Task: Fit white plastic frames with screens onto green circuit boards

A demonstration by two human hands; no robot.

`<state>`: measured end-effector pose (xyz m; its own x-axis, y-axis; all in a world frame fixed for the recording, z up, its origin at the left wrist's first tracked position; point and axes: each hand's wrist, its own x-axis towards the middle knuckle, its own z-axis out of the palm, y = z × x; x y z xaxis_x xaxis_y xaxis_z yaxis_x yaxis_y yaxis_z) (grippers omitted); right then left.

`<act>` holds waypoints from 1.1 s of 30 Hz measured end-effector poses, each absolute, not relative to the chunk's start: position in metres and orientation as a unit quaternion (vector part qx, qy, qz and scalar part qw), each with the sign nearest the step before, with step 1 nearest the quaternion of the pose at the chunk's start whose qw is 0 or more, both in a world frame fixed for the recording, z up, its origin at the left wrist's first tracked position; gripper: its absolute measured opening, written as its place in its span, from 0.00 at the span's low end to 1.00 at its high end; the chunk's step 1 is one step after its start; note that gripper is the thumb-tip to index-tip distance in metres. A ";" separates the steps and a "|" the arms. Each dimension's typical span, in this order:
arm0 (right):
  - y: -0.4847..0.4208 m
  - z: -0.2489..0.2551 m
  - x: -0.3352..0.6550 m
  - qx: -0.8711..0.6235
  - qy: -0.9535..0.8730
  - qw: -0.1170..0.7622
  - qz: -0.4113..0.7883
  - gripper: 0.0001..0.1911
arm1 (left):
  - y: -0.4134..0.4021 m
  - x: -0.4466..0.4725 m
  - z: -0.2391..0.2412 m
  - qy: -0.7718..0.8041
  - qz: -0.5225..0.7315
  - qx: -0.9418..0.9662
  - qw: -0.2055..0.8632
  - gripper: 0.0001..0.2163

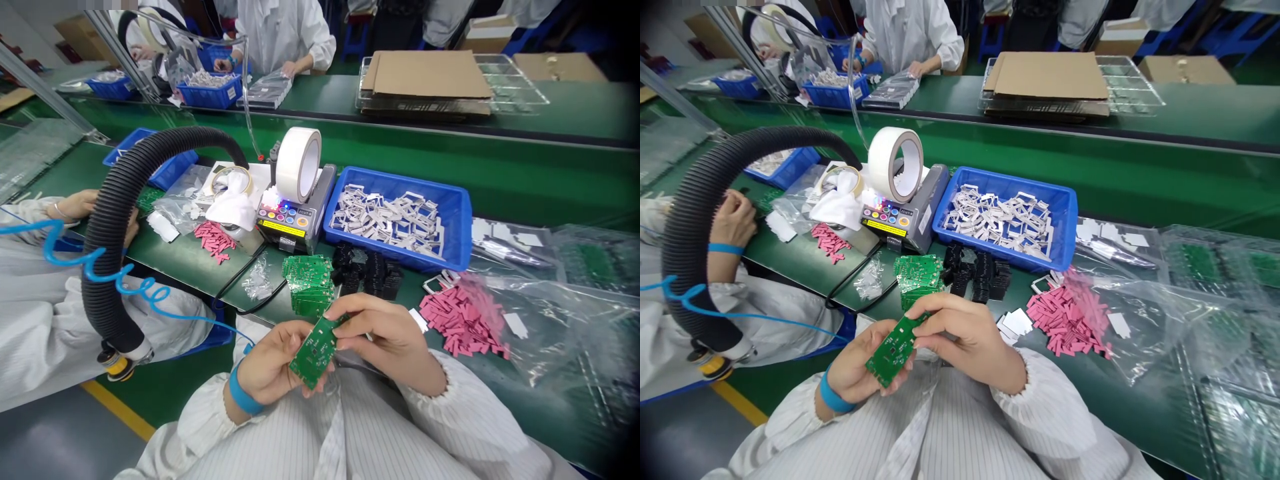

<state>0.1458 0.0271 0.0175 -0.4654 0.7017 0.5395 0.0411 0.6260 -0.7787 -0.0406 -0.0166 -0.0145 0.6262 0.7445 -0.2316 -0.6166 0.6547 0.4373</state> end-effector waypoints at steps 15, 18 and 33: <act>0.016 0.021 0.149 -0.435 -0.763 0.418 0.231 0.07 | -0.009 -0.027 -0.009 0.266 0.411 0.139 0.861 0.16; 0.007 0.018 0.142 -0.437 -0.793 0.342 0.252 0.13 | -0.006 -0.015 -0.007 0.299 0.466 0.163 0.817 0.12; 0.106 0.056 0.282 -0.568 -0.751 0.336 0.019 0.07 | 0.007 -0.024 0.051 0.259 0.523 0.324 0.745 0.14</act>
<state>0.2818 0.1059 0.0555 -0.1292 0.8666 0.4820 0.8405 0.3536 -0.4105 -0.0243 0.0071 0.0506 0.3197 0.9464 -0.0459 -0.6110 0.2430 0.7534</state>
